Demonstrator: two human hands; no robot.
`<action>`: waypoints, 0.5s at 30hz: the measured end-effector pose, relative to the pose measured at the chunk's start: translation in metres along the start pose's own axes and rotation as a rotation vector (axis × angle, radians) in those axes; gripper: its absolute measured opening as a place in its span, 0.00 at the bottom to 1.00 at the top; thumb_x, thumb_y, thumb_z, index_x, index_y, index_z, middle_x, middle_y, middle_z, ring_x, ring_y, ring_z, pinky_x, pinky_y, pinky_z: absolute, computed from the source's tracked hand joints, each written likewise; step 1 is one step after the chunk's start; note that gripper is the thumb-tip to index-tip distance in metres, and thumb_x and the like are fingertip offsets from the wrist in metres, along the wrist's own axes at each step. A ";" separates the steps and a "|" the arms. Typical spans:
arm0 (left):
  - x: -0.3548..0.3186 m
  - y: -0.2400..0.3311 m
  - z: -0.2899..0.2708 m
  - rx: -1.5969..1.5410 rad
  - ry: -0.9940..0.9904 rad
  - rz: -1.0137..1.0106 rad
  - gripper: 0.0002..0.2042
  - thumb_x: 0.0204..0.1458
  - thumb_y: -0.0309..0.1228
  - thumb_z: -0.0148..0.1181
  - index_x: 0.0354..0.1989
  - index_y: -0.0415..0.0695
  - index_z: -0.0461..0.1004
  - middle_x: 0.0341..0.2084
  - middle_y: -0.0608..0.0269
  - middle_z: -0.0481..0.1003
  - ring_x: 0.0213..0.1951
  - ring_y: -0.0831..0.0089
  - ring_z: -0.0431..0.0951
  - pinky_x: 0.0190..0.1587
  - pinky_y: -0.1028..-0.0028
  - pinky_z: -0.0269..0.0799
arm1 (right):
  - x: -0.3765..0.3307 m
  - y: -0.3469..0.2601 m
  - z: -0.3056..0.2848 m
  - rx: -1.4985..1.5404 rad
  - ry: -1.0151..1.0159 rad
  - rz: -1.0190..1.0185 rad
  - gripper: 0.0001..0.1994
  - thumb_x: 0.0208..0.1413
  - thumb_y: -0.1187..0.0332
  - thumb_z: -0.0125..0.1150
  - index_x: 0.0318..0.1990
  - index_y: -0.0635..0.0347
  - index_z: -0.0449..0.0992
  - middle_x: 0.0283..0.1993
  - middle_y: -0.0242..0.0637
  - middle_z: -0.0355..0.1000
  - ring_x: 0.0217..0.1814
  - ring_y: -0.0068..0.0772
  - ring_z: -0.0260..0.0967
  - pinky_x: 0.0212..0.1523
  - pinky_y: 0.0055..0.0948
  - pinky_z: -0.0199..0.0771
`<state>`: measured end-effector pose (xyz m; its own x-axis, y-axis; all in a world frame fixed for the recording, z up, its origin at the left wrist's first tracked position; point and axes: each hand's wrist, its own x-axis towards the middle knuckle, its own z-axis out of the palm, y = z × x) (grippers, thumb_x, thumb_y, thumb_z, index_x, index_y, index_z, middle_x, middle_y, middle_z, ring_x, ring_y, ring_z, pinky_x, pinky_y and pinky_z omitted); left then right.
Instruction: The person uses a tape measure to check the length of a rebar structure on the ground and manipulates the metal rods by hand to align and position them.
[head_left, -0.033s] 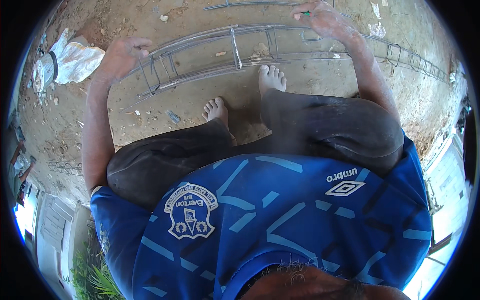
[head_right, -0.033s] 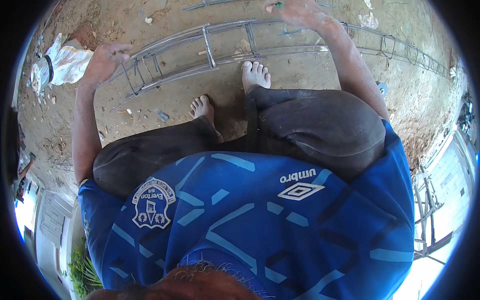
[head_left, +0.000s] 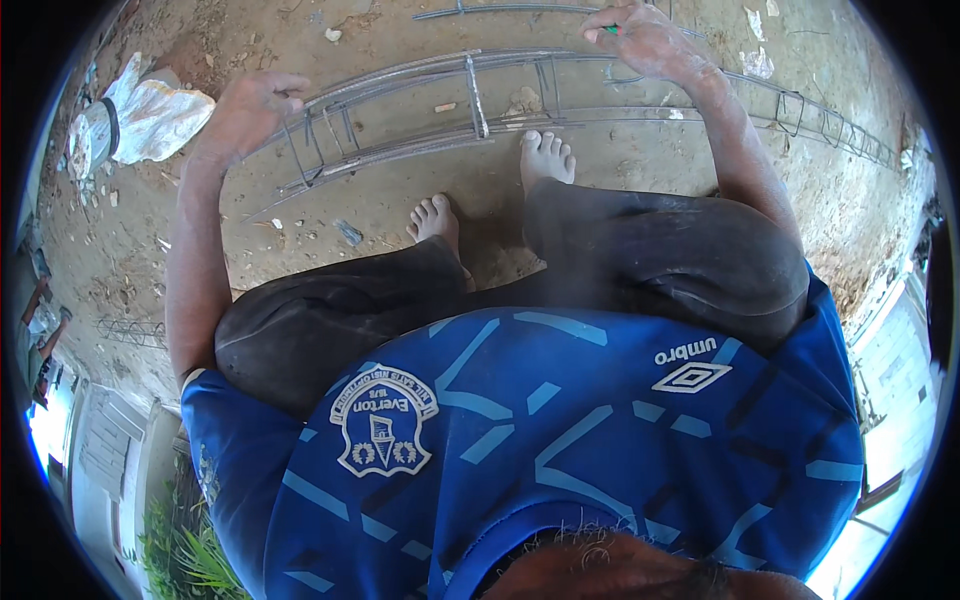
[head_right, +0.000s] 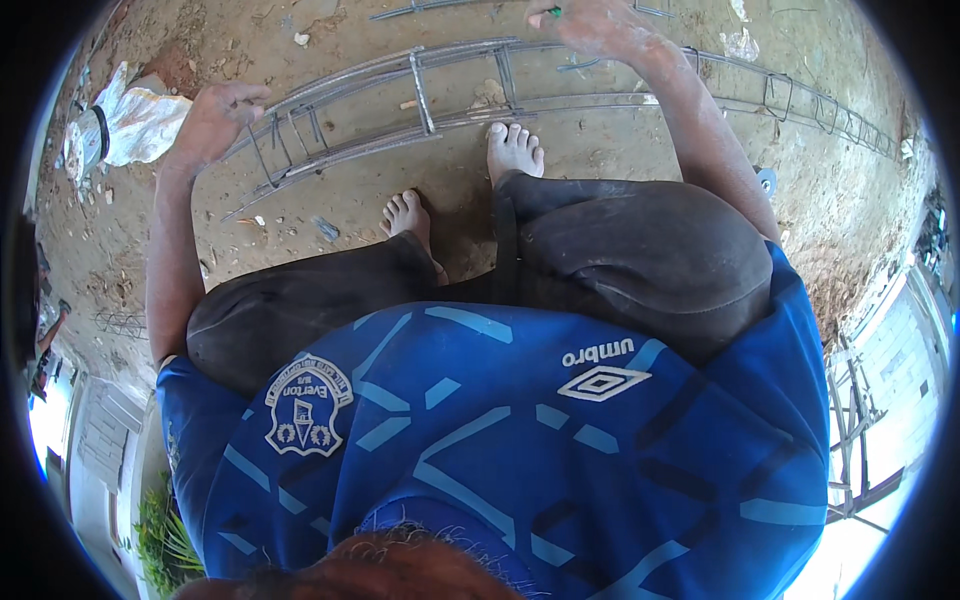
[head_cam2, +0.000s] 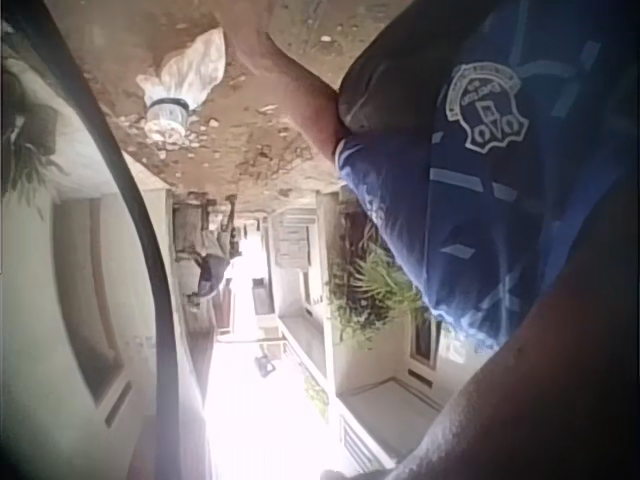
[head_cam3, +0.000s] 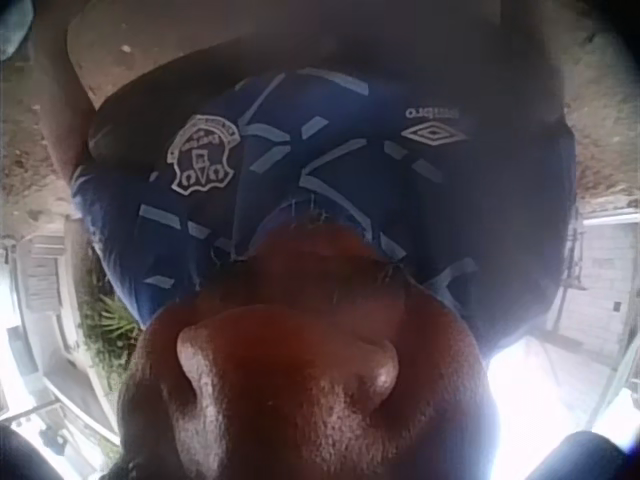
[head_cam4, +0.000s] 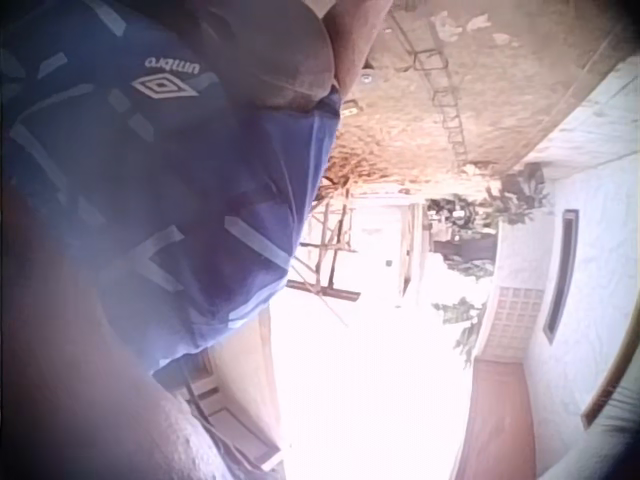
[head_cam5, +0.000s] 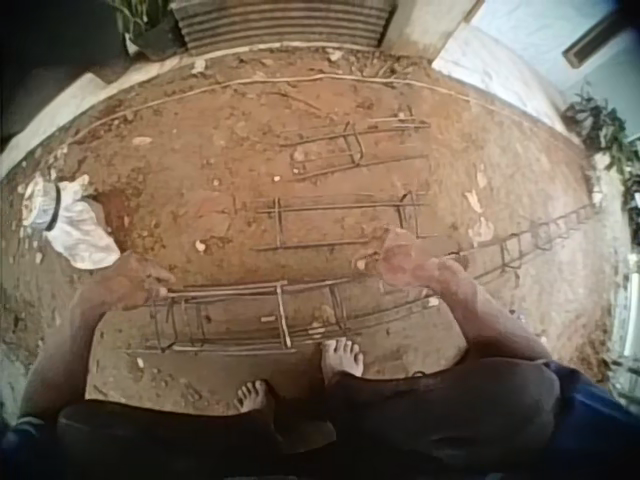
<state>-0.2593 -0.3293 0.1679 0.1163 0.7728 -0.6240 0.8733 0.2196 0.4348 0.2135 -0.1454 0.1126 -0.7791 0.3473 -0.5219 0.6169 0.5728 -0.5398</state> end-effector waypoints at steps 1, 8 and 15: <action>-0.001 -0.002 0.004 -0.022 -0.016 -0.003 0.17 0.51 0.30 0.63 0.50 0.42 0.78 0.44 0.52 0.80 0.47 0.58 0.79 0.55 0.66 0.71 | 0.000 -0.018 0.000 -0.034 0.060 0.023 0.23 0.60 0.50 0.56 0.56 0.55 0.72 0.62 0.51 0.64 0.54 0.50 0.68 0.51 0.45 0.70; -0.016 -0.018 -0.003 0.139 0.236 0.171 0.15 0.50 0.32 0.64 0.45 0.38 0.79 0.42 0.52 0.80 0.47 0.61 0.80 0.51 0.66 0.73 | 0.006 -0.083 0.004 -0.152 0.115 0.040 0.18 0.58 0.53 0.59 0.46 0.58 0.80 0.53 0.51 0.70 0.51 0.55 0.72 0.50 0.48 0.72; -0.049 -0.025 -0.001 -0.104 -0.144 -0.516 0.15 0.55 0.40 0.62 0.40 0.40 0.82 0.33 0.58 0.80 0.34 0.74 0.78 0.37 0.74 0.72 | 0.009 -0.092 0.017 -0.227 0.182 0.044 0.15 0.60 0.57 0.58 0.45 0.58 0.80 0.50 0.50 0.68 0.47 0.54 0.74 0.49 0.47 0.73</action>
<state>-0.2875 -0.3721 0.1877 -0.2452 0.4612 -0.8527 0.7838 0.6120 0.1057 0.1519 -0.2077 0.1458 -0.7718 0.4916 -0.4033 0.6261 0.6983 -0.3470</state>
